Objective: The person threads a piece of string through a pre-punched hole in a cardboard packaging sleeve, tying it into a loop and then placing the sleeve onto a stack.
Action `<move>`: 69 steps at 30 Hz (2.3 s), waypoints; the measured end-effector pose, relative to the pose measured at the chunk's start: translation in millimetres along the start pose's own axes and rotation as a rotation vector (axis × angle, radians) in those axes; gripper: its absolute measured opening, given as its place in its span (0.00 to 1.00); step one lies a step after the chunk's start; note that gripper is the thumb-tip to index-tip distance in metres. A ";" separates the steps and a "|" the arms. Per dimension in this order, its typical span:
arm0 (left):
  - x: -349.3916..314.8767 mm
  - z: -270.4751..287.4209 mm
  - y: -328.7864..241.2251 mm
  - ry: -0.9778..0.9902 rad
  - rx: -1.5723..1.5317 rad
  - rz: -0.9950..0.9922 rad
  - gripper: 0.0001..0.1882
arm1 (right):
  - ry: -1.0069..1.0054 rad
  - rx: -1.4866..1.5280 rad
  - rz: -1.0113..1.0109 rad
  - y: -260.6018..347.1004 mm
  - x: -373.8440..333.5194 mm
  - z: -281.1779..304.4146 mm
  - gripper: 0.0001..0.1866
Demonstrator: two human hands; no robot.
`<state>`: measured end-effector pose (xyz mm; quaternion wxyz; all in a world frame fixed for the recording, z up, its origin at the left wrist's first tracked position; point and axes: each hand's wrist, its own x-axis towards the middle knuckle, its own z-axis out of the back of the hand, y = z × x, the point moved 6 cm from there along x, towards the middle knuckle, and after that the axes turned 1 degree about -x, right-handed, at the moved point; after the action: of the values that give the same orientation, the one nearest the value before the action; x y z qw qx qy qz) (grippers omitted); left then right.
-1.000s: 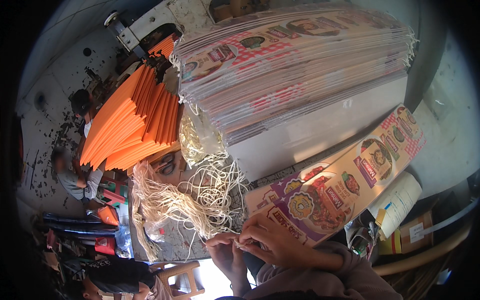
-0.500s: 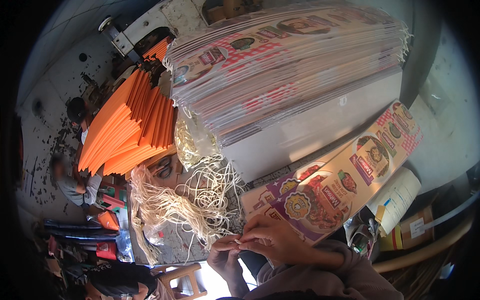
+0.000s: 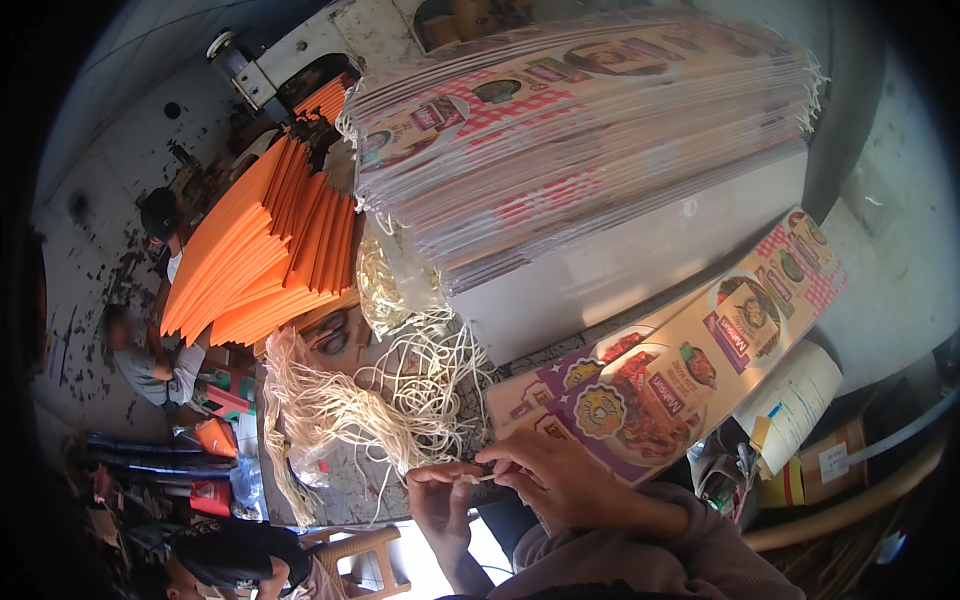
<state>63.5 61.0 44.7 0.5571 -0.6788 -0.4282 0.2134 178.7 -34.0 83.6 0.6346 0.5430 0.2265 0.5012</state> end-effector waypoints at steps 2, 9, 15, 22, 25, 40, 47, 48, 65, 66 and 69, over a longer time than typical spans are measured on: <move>0.2 -2.1 -4.1 0.127 0.163 -0.073 0.13 | 0.002 0.031 -0.042 1.2 -1.0 -0.3 0.13; 0.0 8.2 -5.1 0.224 0.260 -0.164 0.11 | -0.053 0.104 -0.053 0.2 -4.5 1.3 0.13; 3.9 20.5 -23.2 0.050 0.003 -0.202 0.08 | 0.105 -0.210 0.137 3.3 -8.0 -6.7 0.17; 19.6 -17.0 -58.6 0.119 0.116 -0.468 0.13 | 0.085 -0.882 0.352 26.9 -35.2 -9.0 0.26; 29.9 -8.8 -72.8 -0.011 0.145 -0.593 0.15 | -0.127 -0.974 0.391 29.2 -44.7 11.0 0.21; 55.5 -0.1 -6.9 -0.034 0.355 -0.137 0.07 | -0.543 -0.932 0.286 19.9 3.8 142.9 0.15; 37.7 -5.1 -7.4 0.059 0.676 -0.196 0.09 | -0.485 -0.711 0.167 -14.8 32.8 144.4 0.14; 36.9 -8.9 -6.8 0.087 0.699 -0.195 0.09 | -0.459 -0.730 0.201 -13.2 36.8 141.3 0.13; -15.2 -4.0 -10.9 0.182 0.837 -0.173 0.11 | -0.408 -0.651 0.123 9.4 6.2 86.5 0.17; -18.3 2.7 -11.1 0.100 0.936 -0.221 0.11 | -0.341 -0.642 0.170 10.0 2.5 79.5 0.17; -22.1 20.9 -19.0 -0.044 1.160 -0.294 0.11 | -0.270 -0.531 0.215 9.9 -11.9 62.8 0.17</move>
<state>28.9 55.1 52.3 0.8516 -0.1927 -0.3426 0.3469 222.4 -74.5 108.9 0.7218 0.4407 -0.0574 0.5306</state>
